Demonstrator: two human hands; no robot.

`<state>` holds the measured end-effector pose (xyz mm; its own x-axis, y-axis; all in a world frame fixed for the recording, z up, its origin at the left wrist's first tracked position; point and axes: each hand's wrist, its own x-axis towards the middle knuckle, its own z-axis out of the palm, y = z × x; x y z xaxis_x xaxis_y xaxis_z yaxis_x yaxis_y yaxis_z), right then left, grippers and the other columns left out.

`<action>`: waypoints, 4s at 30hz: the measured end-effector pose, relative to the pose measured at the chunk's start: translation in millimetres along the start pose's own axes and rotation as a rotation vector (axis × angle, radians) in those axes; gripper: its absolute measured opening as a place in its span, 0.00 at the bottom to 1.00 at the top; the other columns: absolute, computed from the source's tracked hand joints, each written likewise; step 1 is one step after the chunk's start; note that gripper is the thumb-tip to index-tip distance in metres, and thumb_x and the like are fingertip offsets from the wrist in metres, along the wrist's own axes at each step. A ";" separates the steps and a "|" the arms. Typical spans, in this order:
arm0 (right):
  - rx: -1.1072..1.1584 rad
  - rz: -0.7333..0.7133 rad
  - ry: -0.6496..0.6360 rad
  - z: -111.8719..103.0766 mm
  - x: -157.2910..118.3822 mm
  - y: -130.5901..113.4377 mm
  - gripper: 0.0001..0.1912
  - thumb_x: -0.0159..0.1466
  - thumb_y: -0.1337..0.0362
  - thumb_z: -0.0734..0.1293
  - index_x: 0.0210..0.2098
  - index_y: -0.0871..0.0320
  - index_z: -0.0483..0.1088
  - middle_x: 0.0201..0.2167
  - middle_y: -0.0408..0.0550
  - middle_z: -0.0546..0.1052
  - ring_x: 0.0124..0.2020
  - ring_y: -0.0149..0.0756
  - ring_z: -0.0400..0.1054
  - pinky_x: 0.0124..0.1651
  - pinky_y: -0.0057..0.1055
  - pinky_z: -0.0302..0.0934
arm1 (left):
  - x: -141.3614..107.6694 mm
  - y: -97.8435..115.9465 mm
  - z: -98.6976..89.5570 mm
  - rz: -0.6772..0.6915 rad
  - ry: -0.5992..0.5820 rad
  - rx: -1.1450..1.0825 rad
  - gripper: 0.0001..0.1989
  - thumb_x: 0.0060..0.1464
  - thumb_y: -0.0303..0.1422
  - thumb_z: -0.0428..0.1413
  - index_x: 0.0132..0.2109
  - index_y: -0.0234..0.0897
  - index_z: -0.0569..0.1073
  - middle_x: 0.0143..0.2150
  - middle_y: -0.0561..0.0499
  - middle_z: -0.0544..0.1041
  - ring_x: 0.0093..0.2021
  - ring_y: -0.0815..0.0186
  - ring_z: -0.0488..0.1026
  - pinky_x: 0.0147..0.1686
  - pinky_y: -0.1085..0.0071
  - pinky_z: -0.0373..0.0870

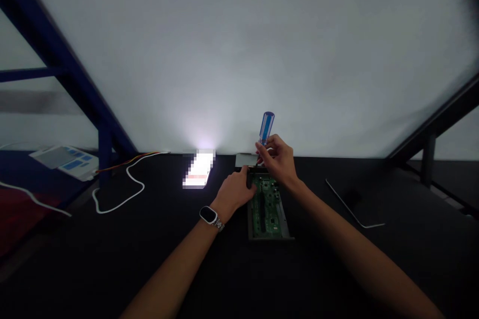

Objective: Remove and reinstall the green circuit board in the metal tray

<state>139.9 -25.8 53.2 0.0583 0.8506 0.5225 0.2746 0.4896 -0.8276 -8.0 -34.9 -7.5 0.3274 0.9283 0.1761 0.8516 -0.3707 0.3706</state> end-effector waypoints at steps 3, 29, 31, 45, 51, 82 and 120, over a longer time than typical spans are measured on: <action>0.035 0.009 -0.038 -0.9 1.0 -0.2 0.17 0.62 0.48 0.66 0.33 0.54 0.60 0.28 0.45 0.76 0.22 0.34 0.73 0.21 0.28 0.65 | 4.0 -4.8 -1.9 0.003 -0.011 -0.078 0.17 0.53 0.34 0.53 0.49 0.37 0.67 0.34 0.44 0.77 0.34 0.54 0.77 0.32 0.65 0.65; 0.092 0.039 -0.224 -9.1 4.1 -1.3 0.17 0.65 0.47 0.62 0.39 0.55 0.63 0.33 0.47 0.76 0.25 0.32 0.72 0.21 0.27 0.66 | 2.1 -7.6 -0.3 0.053 0.062 -0.222 0.14 0.51 0.33 0.58 0.46 0.37 0.71 0.27 0.49 0.75 0.27 0.59 0.74 0.28 0.67 0.64; 0.098 0.036 -0.240 -8.7 3.9 -1.0 0.17 0.65 0.47 0.62 0.41 0.55 0.64 0.33 0.47 0.76 0.25 0.32 0.71 0.21 0.27 0.65 | 2.5 -6.4 -5.7 0.095 0.110 -0.214 0.10 0.54 0.33 0.56 0.45 0.37 0.72 0.30 0.47 0.75 0.31 0.58 0.74 0.31 0.65 0.66; 0.046 0.058 -0.212 -8.1 2.9 11.7 0.22 0.62 0.48 0.66 0.49 0.55 0.67 0.40 0.49 0.76 0.27 0.33 0.73 0.24 0.29 0.67 | 27.8 -9.2 -14.3 0.248 0.228 -0.568 0.11 0.61 0.35 0.54 0.45 0.38 0.79 0.39 0.47 0.81 0.36 0.62 0.76 0.39 0.65 0.70; 0.001 0.066 -0.106 -5.4 1.6 19.6 0.17 0.58 0.49 0.70 0.34 0.57 0.70 0.28 0.45 0.76 0.29 0.35 0.73 0.28 0.29 0.67 | 26.9 -8.7 -13.1 0.228 0.305 -0.546 0.07 0.58 0.34 0.58 0.40 0.39 0.80 0.35 0.49 0.78 0.33 0.65 0.73 0.35 0.68 0.69; -0.017 0.002 -0.264 -13.9 8.7 6.2 0.16 0.59 0.57 0.70 0.45 0.57 0.73 0.36 0.49 0.80 0.30 0.35 0.74 0.32 0.34 0.70 | 25.1 -12.7 -7.6 0.209 0.293 -0.500 0.07 0.58 0.35 0.58 0.38 0.39 0.79 0.34 0.50 0.74 0.32 0.66 0.71 0.34 0.69 0.68; -0.237 -0.032 -0.088 -4.9 6.3 8.5 0.16 0.60 0.53 0.69 0.24 0.57 0.68 0.21 0.43 0.74 0.23 0.31 0.66 0.29 0.30 0.60 | 22.7 -8.9 0.5 0.158 0.337 -0.527 0.05 0.56 0.34 0.61 0.34 0.38 0.76 0.32 0.50 0.74 0.38 0.62 0.72 0.39 0.66 0.69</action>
<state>147.3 -17.2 50.4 -0.0354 0.8539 0.5192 0.4933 0.4667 -0.7341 -8.0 -10.5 -7.3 0.2126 0.8331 0.5106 0.4599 -0.5464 0.7000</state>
